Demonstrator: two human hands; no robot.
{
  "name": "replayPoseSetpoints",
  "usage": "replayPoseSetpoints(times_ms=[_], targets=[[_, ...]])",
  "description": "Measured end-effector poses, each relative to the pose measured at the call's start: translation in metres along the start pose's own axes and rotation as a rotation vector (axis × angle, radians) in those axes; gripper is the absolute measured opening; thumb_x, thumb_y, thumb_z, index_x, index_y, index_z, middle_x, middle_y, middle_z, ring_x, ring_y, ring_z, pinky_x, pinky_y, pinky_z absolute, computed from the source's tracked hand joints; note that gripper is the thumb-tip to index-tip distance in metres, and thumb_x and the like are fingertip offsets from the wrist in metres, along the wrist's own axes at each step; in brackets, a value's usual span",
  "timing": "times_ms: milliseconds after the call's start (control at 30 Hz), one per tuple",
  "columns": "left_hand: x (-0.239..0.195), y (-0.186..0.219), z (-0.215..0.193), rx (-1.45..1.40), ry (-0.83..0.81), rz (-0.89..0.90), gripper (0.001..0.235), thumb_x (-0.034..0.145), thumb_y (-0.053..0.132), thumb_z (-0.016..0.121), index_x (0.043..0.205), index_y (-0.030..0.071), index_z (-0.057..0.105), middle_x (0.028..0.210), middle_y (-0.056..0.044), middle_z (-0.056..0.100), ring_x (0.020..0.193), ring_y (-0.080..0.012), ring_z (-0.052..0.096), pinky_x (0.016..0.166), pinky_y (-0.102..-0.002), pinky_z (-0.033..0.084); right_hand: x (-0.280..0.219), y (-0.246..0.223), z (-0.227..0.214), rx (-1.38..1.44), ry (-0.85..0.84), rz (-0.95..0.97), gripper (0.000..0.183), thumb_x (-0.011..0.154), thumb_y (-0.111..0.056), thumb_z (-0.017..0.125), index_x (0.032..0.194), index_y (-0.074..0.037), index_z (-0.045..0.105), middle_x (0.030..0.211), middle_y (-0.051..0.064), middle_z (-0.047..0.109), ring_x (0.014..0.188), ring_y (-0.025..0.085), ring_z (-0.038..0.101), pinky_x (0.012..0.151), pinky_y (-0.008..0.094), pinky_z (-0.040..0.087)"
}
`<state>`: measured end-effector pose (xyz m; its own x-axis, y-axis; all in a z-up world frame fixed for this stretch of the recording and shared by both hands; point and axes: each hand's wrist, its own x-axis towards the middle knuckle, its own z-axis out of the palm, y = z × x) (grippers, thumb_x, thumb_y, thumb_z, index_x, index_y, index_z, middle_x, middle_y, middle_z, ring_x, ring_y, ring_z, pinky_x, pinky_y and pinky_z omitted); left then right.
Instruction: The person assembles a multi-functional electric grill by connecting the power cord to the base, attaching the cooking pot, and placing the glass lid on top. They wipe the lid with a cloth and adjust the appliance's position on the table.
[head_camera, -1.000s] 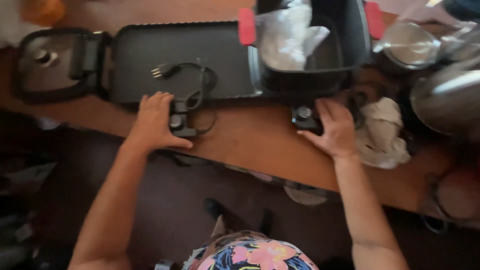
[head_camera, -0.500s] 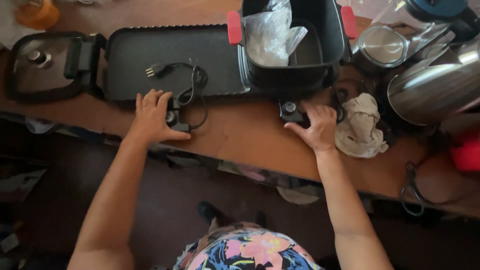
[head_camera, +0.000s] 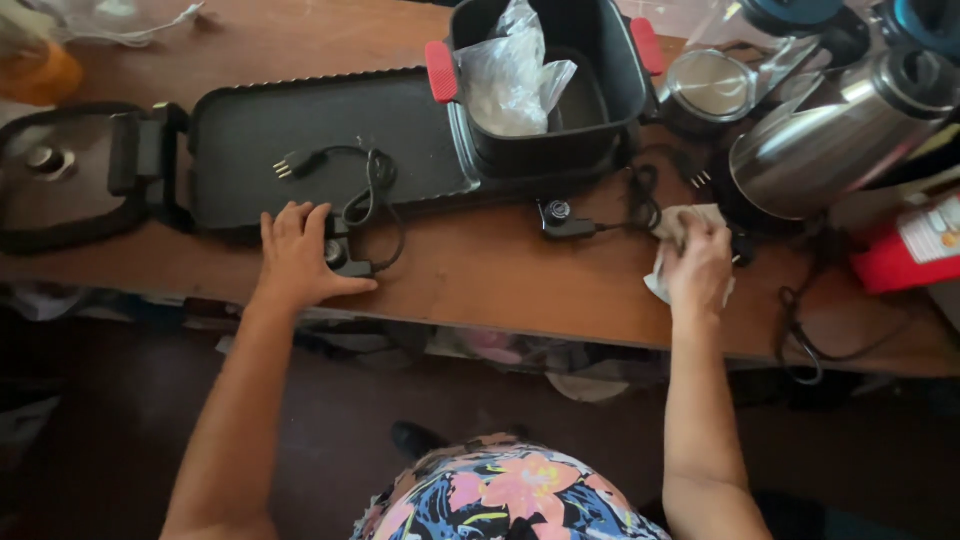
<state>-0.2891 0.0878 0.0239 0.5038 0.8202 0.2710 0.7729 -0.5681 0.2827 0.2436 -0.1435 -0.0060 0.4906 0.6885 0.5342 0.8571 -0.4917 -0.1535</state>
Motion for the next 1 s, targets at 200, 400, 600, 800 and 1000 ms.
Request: replayPoseSetpoints(times_ms=[200, 400, 600, 800, 1000], targets=[[0.001, -0.004, 0.003, 0.001, 0.031, 0.014, 0.139, 0.038, 0.083, 0.081, 0.151, 0.009, 0.048, 0.146, -0.023, 0.050, 0.146, -0.0451, 0.039, 0.122, -0.066, 0.018, -0.019, -0.082, -0.047, 0.100, 0.276, -0.159, 0.053, 0.071, -0.017, 0.083, 0.122, -0.024, 0.073, 0.118, 0.003, 0.057, 0.103, 0.025, 0.067, 0.086, 0.035, 0.056], [0.000, -0.002, -0.004, -0.034, 0.036, 0.052, 0.135, 0.045, 0.077, 0.085, 0.152, 0.005, 0.047, 0.146, -0.026, 0.048, 0.145, -0.0493, 0.037, 0.119, -0.070, 0.018, -0.034, -0.156, 0.007, -0.060, 0.298, -0.352, 0.045, 0.078, -0.027, 0.070, 0.122, -0.038, 0.075, 0.115, 0.000, 0.060, 0.097, 0.018, 0.066, 0.072, 0.031, 0.060], [0.001, -0.003, -0.002, 0.009, 0.071, 0.093, 0.138, 0.041, 0.079, 0.082, 0.151, 0.005, 0.047, 0.145, -0.023, 0.048, 0.143, -0.0478, 0.041, 0.116, -0.068, 0.028, -0.024, -0.135, -0.028, -0.207, 0.193, -0.213, 0.030, 0.083, -0.020, 0.069, 0.107, -0.036, 0.077, 0.096, 0.005, 0.055, 0.086, 0.027, 0.062, 0.060, 0.038, 0.058], [0.000, -0.003, -0.007, -0.029, 0.112, 0.120, 0.133, 0.047, 0.076, 0.085, 0.150, 0.000, 0.050, 0.142, -0.027, 0.050, 0.142, -0.0511, 0.042, 0.113, -0.070, 0.029, -0.034, -0.138, -0.039, -0.259, 0.165, -0.148, 0.035, 0.088, -0.018, 0.070, 0.114, -0.041, 0.073, 0.116, 0.006, 0.057, 0.097, 0.028, 0.064, 0.055, 0.041, 0.061], [0.000, 0.001, -0.011, -0.052, 0.086, 0.103, 0.131, 0.047, 0.067, 0.090, 0.151, -0.002, 0.049, 0.143, -0.029, 0.047, 0.143, -0.0537, 0.039, 0.114, -0.072, 0.024, -0.036, -0.139, -0.019, -0.166, 0.178, -0.311, 0.035, 0.088, -0.023, 0.068, 0.116, -0.044, 0.074, 0.119, 0.006, 0.060, 0.093, 0.026, 0.065, 0.066, 0.037, 0.062]])
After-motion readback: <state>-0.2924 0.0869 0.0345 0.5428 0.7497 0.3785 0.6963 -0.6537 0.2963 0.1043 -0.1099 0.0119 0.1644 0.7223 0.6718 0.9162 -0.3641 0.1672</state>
